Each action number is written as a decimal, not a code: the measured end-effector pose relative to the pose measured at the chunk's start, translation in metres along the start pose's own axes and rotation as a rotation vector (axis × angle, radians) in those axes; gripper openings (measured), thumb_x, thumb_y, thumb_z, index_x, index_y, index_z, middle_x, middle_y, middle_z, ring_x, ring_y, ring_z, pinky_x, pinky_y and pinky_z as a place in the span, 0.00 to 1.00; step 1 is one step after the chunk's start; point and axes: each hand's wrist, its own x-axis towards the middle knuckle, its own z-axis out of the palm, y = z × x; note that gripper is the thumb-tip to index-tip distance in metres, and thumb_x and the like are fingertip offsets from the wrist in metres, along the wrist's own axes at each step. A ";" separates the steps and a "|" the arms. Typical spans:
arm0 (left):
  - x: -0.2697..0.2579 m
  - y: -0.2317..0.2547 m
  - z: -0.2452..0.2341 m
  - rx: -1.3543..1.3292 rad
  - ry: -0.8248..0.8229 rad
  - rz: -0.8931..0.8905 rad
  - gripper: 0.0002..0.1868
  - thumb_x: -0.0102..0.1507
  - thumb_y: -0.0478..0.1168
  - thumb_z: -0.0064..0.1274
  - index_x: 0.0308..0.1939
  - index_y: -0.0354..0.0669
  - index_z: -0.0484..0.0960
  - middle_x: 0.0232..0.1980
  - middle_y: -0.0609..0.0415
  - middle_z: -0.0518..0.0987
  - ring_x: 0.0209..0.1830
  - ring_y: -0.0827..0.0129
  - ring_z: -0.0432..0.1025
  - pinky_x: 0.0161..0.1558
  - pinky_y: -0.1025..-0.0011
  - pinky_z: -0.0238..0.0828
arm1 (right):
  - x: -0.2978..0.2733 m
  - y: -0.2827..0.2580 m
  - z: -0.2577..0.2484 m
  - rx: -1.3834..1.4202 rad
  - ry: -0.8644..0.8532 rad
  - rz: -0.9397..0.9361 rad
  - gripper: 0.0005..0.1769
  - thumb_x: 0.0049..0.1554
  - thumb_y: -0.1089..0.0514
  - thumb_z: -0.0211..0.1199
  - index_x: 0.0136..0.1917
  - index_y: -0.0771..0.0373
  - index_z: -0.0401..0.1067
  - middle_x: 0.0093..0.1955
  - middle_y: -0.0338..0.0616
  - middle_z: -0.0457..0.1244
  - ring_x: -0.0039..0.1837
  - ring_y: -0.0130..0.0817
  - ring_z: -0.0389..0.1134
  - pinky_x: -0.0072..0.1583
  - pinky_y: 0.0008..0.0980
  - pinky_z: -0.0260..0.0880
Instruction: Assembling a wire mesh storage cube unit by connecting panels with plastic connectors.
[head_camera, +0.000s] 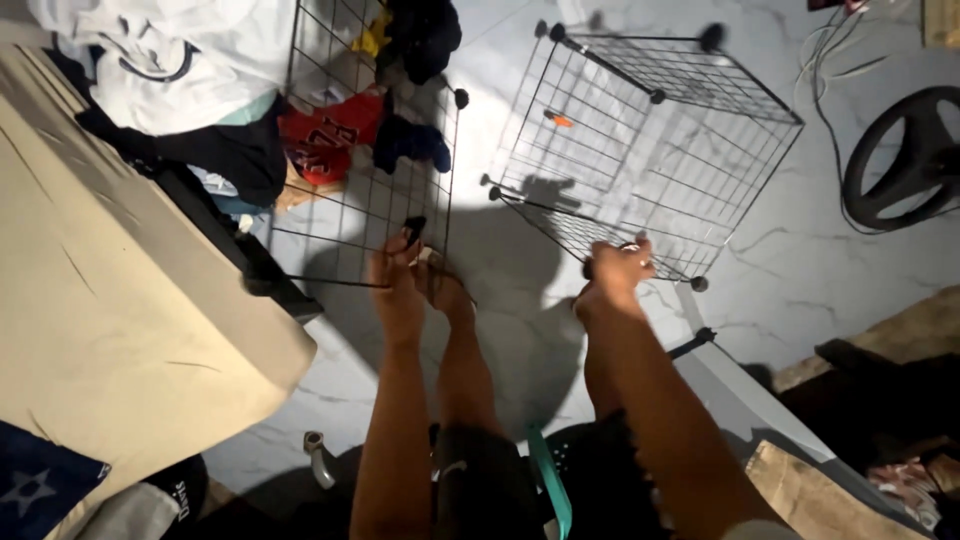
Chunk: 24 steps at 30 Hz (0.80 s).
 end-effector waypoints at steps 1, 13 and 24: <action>0.001 0.002 -0.001 0.000 -0.005 0.001 0.11 0.73 0.36 0.46 0.58 0.37 0.73 0.66 0.53 0.76 0.64 0.67 0.73 0.50 0.72 0.71 | 0.021 0.010 -0.007 0.005 0.003 0.001 0.45 0.44 0.56 0.69 0.72 0.56 0.54 0.65 0.53 0.53 0.63 0.49 0.56 0.61 0.50 0.69; 0.016 0.065 0.092 0.121 -0.070 -0.014 0.12 0.75 0.42 0.42 0.57 0.36 0.69 0.58 0.37 0.80 0.46 0.56 0.82 0.51 0.62 0.80 | 0.136 0.114 -0.069 0.984 -0.836 0.256 0.37 0.51 0.76 0.50 0.73 0.62 0.54 0.53 0.53 0.66 0.52 0.48 0.71 0.58 0.46 0.73; -0.029 -0.090 0.125 0.013 -0.123 -0.294 0.16 0.73 0.44 0.51 0.58 0.34 0.74 0.51 0.46 0.81 0.42 0.60 0.77 0.48 0.56 0.79 | 0.182 0.172 -0.034 0.689 -0.984 0.412 0.20 0.59 0.67 0.57 0.63 0.57 0.65 0.49 0.41 0.64 0.51 0.41 0.67 0.55 0.42 0.72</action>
